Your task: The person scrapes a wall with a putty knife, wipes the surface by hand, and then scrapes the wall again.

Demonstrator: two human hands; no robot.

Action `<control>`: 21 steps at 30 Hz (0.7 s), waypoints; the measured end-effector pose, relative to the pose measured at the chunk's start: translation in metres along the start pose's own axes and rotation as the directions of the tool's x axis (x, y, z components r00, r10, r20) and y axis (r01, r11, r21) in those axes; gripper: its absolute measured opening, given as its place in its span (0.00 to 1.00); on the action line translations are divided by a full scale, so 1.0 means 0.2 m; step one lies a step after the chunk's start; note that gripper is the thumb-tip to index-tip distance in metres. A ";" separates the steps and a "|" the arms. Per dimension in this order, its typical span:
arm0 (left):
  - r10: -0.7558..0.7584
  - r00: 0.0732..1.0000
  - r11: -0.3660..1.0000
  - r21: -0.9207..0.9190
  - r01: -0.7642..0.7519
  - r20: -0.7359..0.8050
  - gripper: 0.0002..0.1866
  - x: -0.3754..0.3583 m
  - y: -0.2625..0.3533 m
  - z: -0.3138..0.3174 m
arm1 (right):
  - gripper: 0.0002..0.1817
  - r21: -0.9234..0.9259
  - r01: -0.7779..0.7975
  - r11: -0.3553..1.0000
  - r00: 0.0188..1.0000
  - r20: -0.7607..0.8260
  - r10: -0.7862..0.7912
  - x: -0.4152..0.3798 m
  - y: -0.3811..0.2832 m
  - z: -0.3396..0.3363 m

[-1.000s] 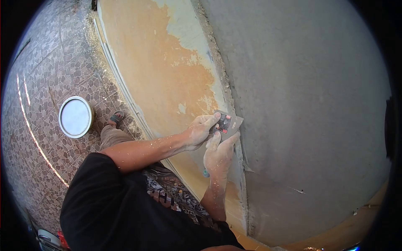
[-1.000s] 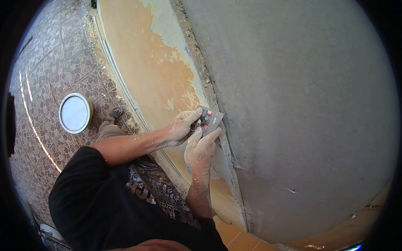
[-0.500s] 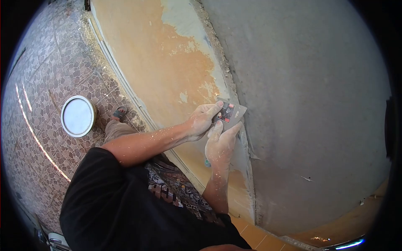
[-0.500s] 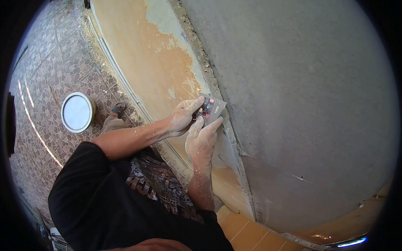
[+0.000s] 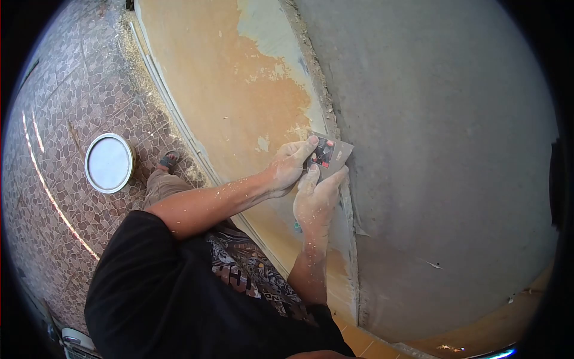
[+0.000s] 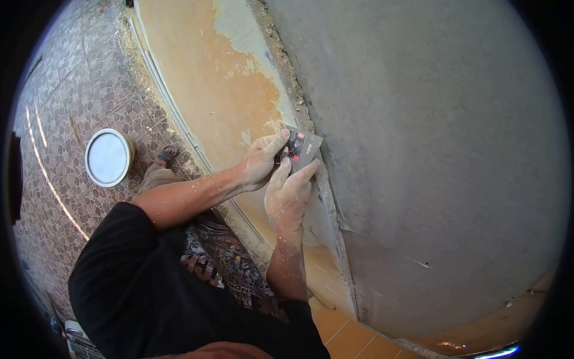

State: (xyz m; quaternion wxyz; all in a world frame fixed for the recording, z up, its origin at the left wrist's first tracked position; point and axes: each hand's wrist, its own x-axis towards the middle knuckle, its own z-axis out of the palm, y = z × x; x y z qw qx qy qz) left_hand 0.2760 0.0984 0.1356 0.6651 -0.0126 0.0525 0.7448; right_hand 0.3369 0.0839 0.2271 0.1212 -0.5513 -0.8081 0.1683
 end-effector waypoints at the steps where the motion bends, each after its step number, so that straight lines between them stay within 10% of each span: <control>1: -0.014 1.000 1.000 -0.003 0.014 -0.001 0.21 0.00 -0.01 -0.01 | 0.26 -0.065 0.044 0.997 0.998 -0.042 -0.046 0.01 -0.01 0.02; 21: -0.131 0.987 0.989 0.060 0.137 -0.094 0.21 -0.04 0.02 -0.02 | 0.31 0.037 -0.100 0.994 0.993 0.074 0.097 -0.05 -0.02 -0.02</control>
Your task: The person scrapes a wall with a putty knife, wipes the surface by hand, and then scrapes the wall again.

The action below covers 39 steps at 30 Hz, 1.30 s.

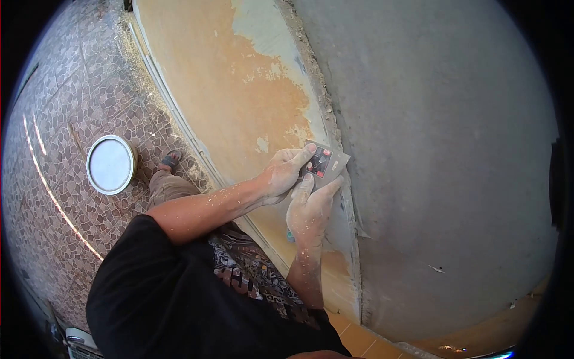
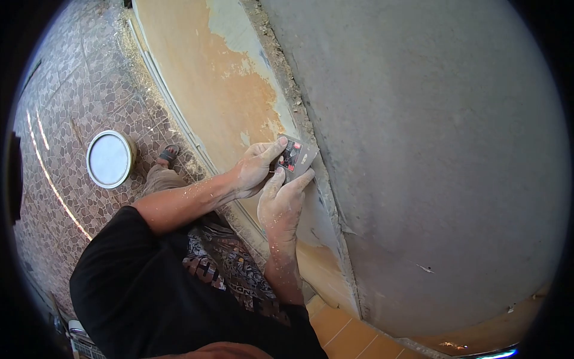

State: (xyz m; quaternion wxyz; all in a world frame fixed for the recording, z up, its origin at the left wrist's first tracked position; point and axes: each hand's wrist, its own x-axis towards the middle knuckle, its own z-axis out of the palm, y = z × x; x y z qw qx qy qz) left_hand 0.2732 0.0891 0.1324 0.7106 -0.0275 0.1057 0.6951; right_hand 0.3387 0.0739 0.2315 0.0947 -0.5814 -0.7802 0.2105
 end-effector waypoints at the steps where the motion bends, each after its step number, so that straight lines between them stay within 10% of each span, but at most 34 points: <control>1: 0.008 0.999 1.000 0.007 -0.008 0.033 0.21 0.00 0.00 0.00 | 0.32 -0.004 -0.018 1.000 1.000 0.000 0.018 0.00 0.02 0.01; 9: 0.174 0.979 0.984 -0.053 -0.170 0.103 0.18 0.00 0.02 0.02 | 0.31 -0.046 0.075 0.996 0.994 -0.073 -0.078 0.06 0.00 0.05; 14: -0.059 0.993 0.996 0.077 0.051 0.100 0.20 -0.02 0.01 -0.05 | 0.31 -0.015 0.081 0.997 0.996 -0.034 -0.082 -0.01 -0.02 0.03; 30: 0.106 0.992 0.994 -0.038 -0.104 0.072 0.20 -0.01 0.09 0.02 | 0.34 -0.101 -0.032 0.994 0.999 0.037 0.036 0.07 -0.08 0.04; 39: -0.088 0.995 0.988 0.132 0.083 0.035 0.21 0.00 0.04 -0.04 | 0.31 0.002 -0.026 1.000 0.999 -0.020 0.027 0.00 -0.05 0.03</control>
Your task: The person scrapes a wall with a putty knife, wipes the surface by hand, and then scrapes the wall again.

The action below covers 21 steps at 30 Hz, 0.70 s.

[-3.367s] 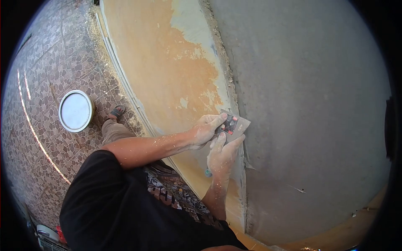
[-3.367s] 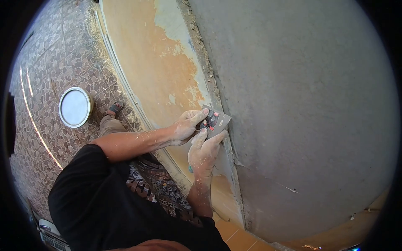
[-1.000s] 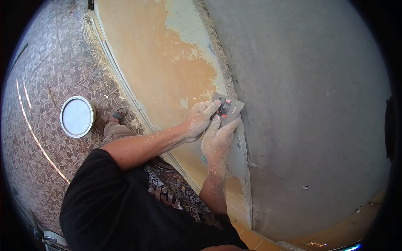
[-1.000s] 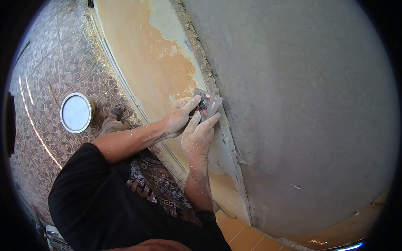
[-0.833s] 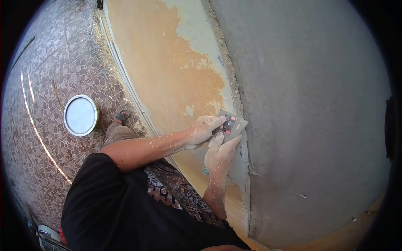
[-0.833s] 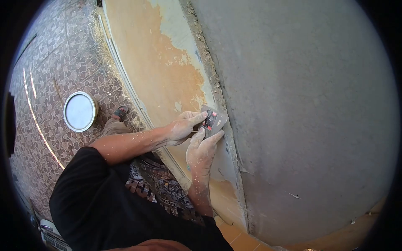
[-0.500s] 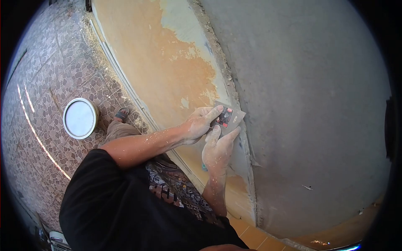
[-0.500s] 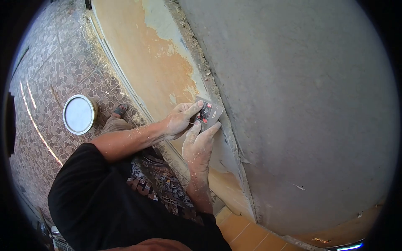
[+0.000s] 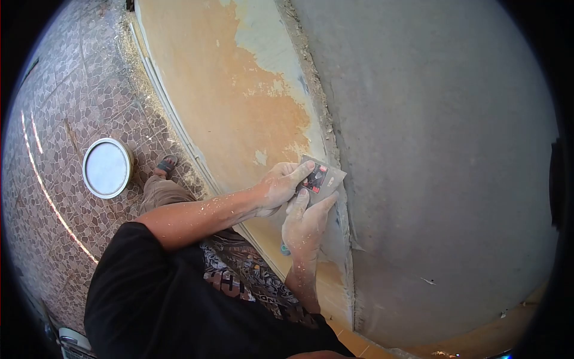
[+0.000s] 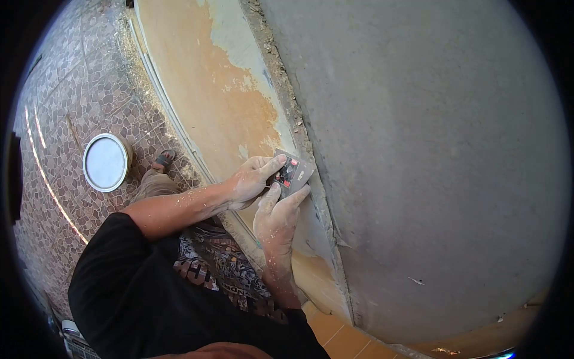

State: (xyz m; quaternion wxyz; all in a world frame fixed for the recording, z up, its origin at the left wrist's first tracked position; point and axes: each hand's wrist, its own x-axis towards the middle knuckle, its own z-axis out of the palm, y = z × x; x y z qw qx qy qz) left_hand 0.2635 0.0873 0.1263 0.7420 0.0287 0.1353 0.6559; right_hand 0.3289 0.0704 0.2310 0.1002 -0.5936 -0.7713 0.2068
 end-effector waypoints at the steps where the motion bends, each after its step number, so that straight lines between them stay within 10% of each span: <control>1: -0.022 1.000 1.000 0.000 0.022 0.004 0.21 0.00 0.02 0.00 | 0.31 -0.001 -0.021 1.000 1.000 -0.008 0.021 0.01 0.01 0.00; 21: 0.077 0.997 0.993 -0.093 -0.075 0.014 0.21 -0.03 -0.02 0.06 | 0.32 -0.054 -0.030 0.998 1.000 -0.002 0.030 -0.01 0.01 0.00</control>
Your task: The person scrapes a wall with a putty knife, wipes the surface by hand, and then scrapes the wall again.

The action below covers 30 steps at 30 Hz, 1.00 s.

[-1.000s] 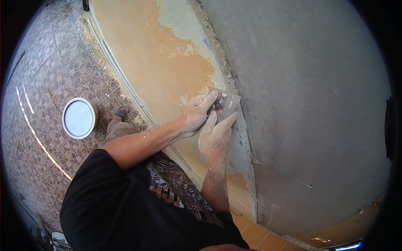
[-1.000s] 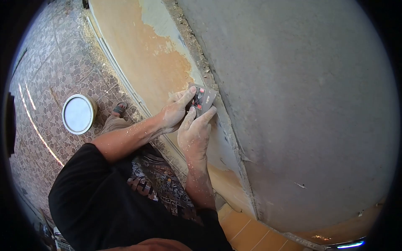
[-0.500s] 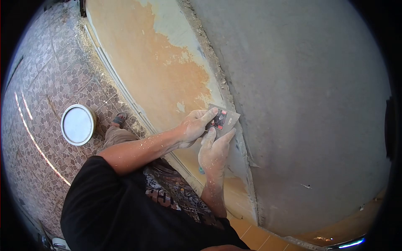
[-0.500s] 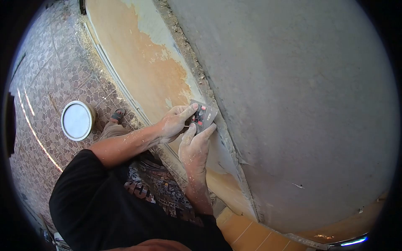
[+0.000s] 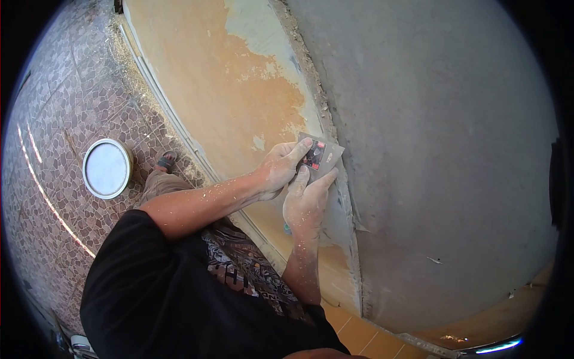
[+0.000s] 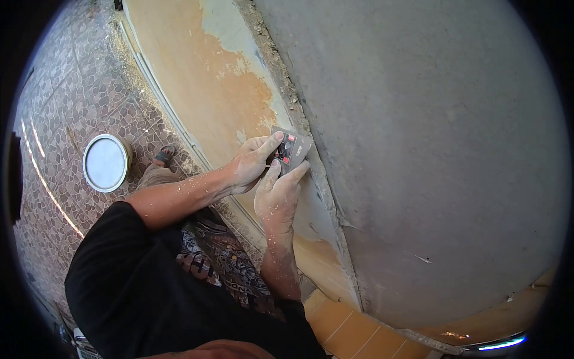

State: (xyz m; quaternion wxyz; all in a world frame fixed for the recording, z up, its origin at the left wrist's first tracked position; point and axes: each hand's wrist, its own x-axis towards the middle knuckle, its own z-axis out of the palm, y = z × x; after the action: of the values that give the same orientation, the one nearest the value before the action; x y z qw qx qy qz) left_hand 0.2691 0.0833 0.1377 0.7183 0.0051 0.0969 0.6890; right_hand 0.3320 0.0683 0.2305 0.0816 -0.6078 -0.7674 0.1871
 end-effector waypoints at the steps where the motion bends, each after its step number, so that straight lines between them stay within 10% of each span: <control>1: -0.012 1.000 0.999 0.038 0.013 -0.013 0.21 0.01 0.01 -0.01 | 0.32 0.038 0.022 0.999 1.000 -0.020 -0.021 0.00 0.01 0.01; 16: 0.130 0.991 0.991 0.034 -0.130 -0.018 0.22 0.02 0.13 -0.01 | 0.34 -0.005 0.035 0.999 0.999 0.004 -0.035 0.09 -0.10 0.06; 21: -0.096 0.993 0.975 0.195 0.107 -0.063 0.22 0.01 0.05 -0.05 | 0.32 0.145 0.112 0.983 0.992 -0.076 -0.101 0.02 0.03 0.06; 30: -0.091 0.995 0.981 0.166 0.098 -0.049 0.22 -0.02 0.03 -0.01 | 0.28 0.182 -0.033 0.983 0.999 0.000 0.034 -0.01 0.03 0.03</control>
State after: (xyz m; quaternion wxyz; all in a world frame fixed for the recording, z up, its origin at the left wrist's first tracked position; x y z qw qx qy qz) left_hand 0.2632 0.0791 0.1375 0.7451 0.0470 0.1693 0.6434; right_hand 0.3357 0.0673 0.2237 0.1345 -0.6109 -0.7367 0.2569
